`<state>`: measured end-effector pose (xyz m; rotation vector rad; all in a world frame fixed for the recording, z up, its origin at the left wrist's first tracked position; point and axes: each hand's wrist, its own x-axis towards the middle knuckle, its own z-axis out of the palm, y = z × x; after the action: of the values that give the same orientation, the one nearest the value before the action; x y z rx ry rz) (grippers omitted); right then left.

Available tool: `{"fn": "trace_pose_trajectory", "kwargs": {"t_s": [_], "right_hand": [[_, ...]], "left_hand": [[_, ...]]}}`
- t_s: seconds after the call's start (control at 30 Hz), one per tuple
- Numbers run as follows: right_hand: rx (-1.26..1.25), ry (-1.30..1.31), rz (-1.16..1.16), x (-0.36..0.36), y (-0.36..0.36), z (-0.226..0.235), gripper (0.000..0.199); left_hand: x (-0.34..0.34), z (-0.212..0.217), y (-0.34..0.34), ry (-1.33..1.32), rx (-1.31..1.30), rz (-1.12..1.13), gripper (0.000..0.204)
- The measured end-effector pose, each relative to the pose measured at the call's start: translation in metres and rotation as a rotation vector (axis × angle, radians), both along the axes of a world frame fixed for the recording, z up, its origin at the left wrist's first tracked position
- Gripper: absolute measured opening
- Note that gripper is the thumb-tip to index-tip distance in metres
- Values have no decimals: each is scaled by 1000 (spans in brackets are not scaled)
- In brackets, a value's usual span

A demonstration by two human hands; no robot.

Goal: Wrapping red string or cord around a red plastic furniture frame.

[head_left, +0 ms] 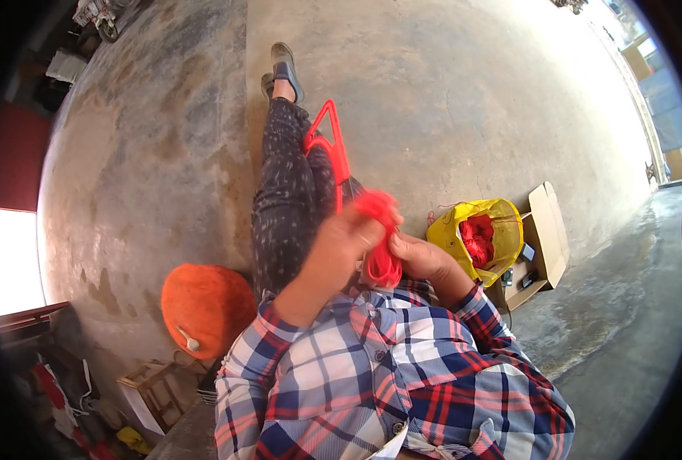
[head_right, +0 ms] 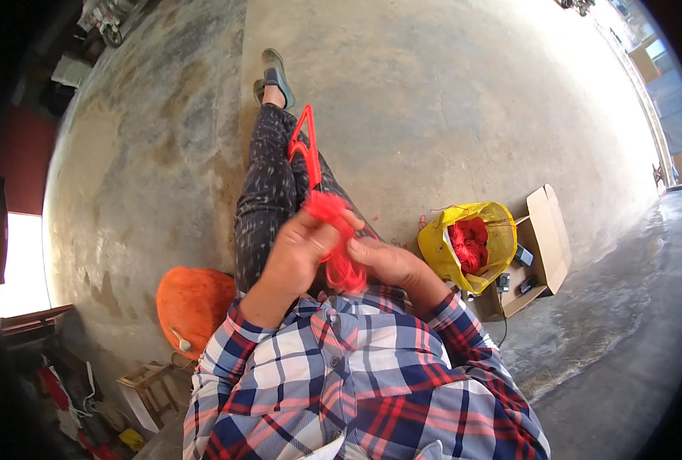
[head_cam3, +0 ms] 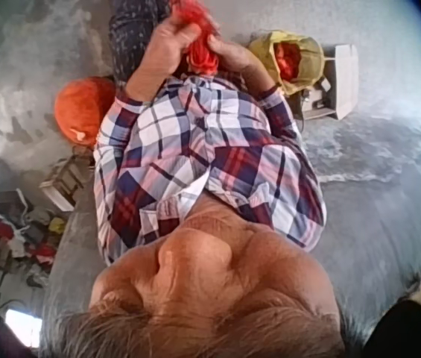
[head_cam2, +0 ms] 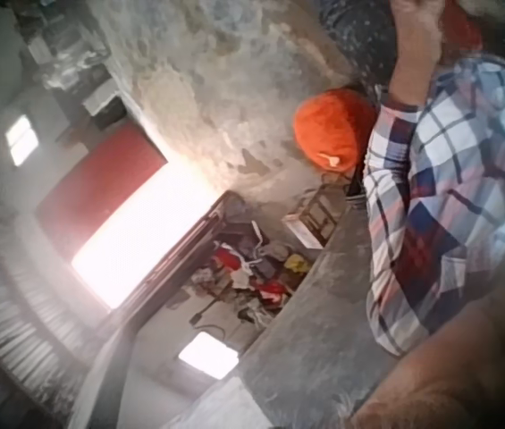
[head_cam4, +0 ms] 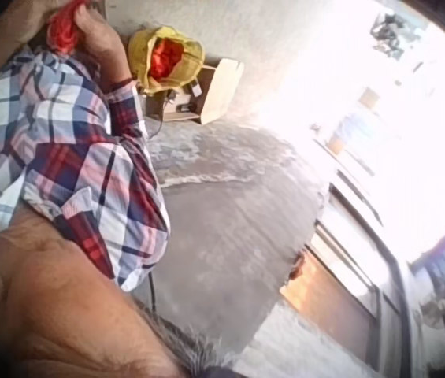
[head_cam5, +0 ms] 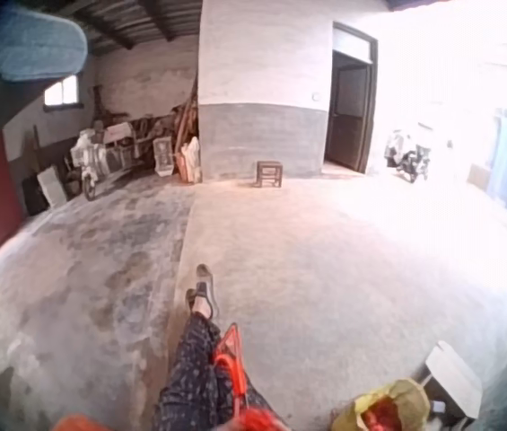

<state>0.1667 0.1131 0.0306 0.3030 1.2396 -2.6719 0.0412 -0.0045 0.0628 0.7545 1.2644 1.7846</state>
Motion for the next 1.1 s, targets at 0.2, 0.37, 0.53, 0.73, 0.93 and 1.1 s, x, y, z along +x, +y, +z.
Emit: {"fn": "trace_pose_trajectory", "kwargs": {"t_s": [0.2, 0.37, 0.53, 0.73, 0.93, 1.1], "right_hand": [[257, -60, -189, -25, 66, -19, 34], [1188, 119, 76, -54, 49, -45, 35], [1130, -172, 159, -60, 55, -21, 29], [450, 259, -453, -46, 59, 53, 18], [-260, 437, -247, -9, 24, 130, 33], [-308, 526, -267, 14, 8, 145, 39]], "left_hand": [[-54, -24, -22, -15, 16, 257, 20], [-38, -64, -8, 963, -429, 156, 24], [-29, -67, -1, 921, -448, 291, 30], [-35, -96, 3, -126, -330, 233, 39], [-21, -87, 10, -524, -348, 225, 44], [-15, -84, 14, -594, -273, 230, 47]]}}
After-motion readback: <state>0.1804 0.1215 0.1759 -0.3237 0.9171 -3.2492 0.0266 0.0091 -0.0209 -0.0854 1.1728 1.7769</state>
